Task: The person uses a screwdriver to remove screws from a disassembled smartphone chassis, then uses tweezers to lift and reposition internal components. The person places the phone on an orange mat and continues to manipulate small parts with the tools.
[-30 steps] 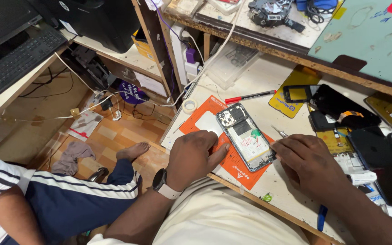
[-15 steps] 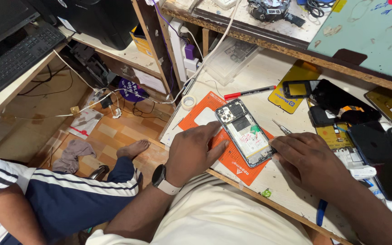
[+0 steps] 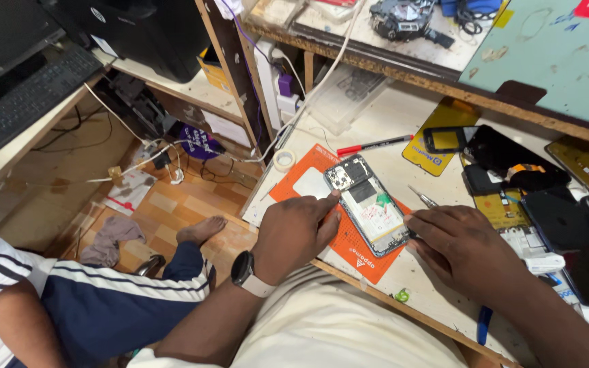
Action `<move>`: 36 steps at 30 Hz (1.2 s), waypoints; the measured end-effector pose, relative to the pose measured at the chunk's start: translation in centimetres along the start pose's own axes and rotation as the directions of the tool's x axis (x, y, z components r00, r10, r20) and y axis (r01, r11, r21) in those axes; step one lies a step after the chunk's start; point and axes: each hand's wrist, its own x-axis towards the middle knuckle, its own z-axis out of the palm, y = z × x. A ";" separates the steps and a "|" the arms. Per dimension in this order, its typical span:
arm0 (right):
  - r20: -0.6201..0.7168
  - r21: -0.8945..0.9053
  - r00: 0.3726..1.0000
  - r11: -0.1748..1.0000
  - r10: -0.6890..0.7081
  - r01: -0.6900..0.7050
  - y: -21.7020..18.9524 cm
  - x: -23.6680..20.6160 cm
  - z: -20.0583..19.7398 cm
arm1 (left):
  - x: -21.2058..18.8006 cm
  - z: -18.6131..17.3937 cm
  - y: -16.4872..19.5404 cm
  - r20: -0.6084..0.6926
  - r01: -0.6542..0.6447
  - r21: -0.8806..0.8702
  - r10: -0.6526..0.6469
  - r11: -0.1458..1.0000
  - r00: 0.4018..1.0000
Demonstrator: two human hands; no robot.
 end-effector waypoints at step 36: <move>-0.013 0.012 1.000 1.000 0.007 -0.007 -0.1 0.1 -0.2 | -0.3 0.0 -0.1 -0.192 0.095 0.005 -0.092 0.995 0.977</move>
